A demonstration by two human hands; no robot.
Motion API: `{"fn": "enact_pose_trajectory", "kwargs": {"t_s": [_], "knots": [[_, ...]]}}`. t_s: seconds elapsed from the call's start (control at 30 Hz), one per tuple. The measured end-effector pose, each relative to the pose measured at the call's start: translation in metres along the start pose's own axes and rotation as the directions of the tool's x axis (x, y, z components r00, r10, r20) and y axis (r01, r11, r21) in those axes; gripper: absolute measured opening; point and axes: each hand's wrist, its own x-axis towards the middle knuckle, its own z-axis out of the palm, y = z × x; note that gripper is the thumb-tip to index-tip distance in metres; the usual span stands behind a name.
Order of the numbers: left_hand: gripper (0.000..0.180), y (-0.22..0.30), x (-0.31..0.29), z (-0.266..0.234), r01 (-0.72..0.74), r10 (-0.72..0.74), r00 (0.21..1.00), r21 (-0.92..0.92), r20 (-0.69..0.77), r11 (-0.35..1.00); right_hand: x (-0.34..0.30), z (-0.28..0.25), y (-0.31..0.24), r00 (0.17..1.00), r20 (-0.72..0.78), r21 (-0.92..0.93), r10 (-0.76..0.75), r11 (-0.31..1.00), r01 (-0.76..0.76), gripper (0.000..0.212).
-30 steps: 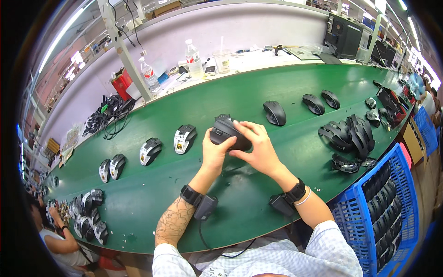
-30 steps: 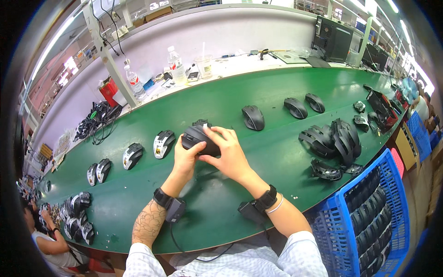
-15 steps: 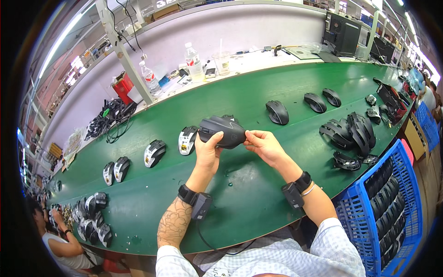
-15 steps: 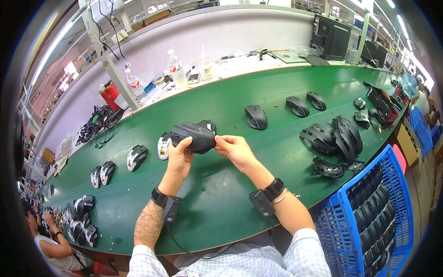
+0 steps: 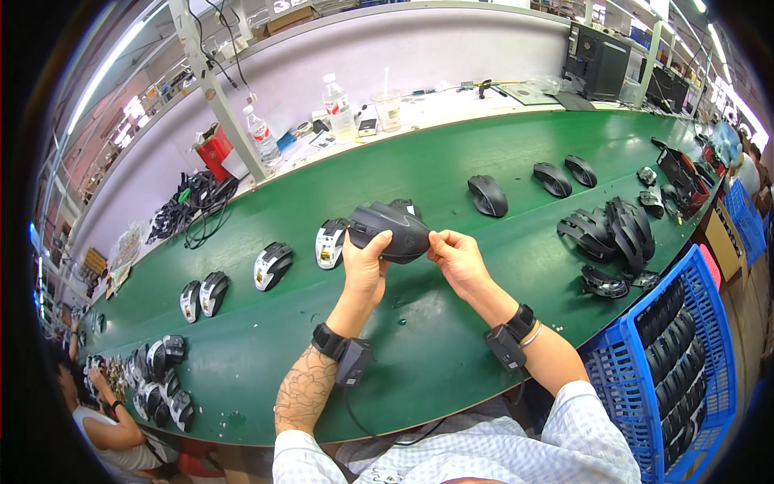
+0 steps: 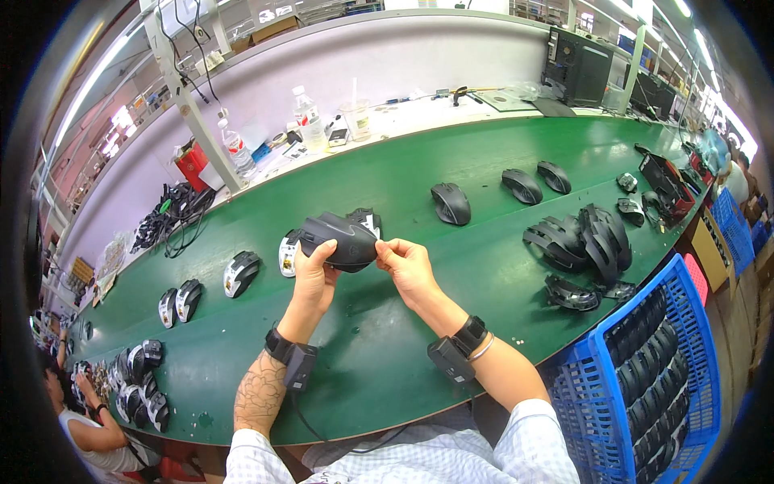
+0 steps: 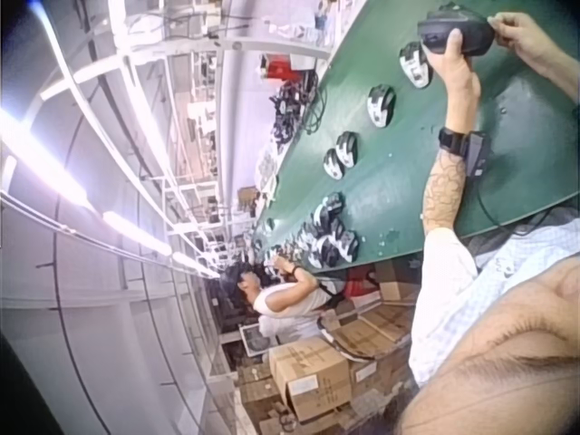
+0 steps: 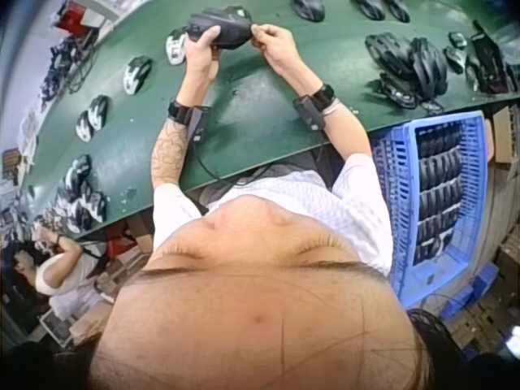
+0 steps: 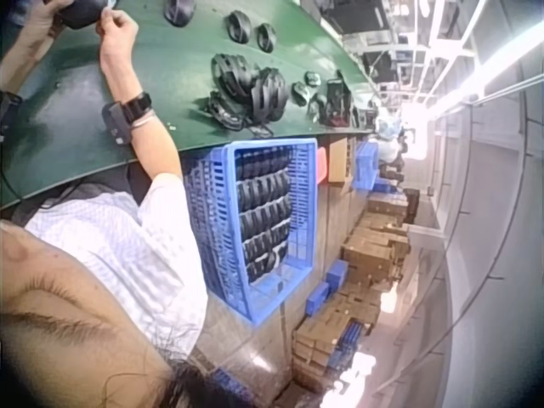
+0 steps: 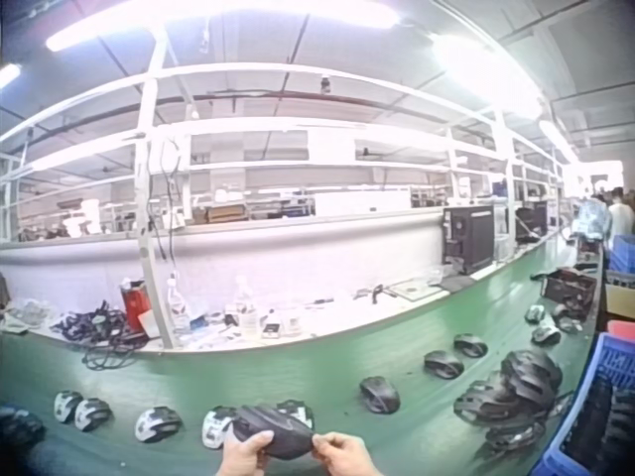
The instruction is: Assembling the top and bottom shells of computer mice on a factory assembly line.
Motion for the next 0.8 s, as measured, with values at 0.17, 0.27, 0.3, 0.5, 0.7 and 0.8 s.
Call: {"fn": "enact_pose_trajectory", "kwargs": {"t_s": [0.17, 0.27, 0.3, 0.5, 0.7, 0.8], "knots": [[0.047, 0.0, -0.001, 0.001, 0.002, -0.002, 1.0, -0.002, 0.0, 1.0, 0.0, -0.001, 0.003, 0.999, -0.049, -0.095, -0.021, 0.995, 0.016, 0.023], [0.044, 0.001, 0.001, -0.003, 0.025, -0.025, 1.0, -0.014, -0.007, 1.0, 0.0, 0.003, -0.001, 0.998, -0.056, -0.145, -0.036, 0.989, 0.028, 0.021], [0.043, 0.002, 0.003, -0.005, 0.043, -0.043, 0.999, -0.044, -0.014, 0.998, -0.001, 0.007, -0.004, 0.997, -0.048, -0.164, -0.057, 0.985, 0.048, 0.02], [0.043, 0.0, 0.003, -0.004, 0.12, -0.123, 0.992, -0.13, -0.011, 0.984, -0.004, 0.011, -0.015, 0.984, 0.034, -0.239, -0.174, 0.955, 0.177, 0.016], [0.044, -0.001, 0.001, -0.003, 0.139, -0.144, 0.989, -0.148, -0.023, 0.979, -0.005, 0.012, -0.002, 0.951, 0.017, -0.291, -0.31, 0.908, 0.301, 0.019], [0.043, 0.005, 0.001, 0.001, 0.085, -0.086, 0.996, -0.101, -0.008, 0.991, 0.001, 0.006, -0.012, 0.967, 0.128, -0.341, -0.22, 0.906, 0.251, 0.041]]}}
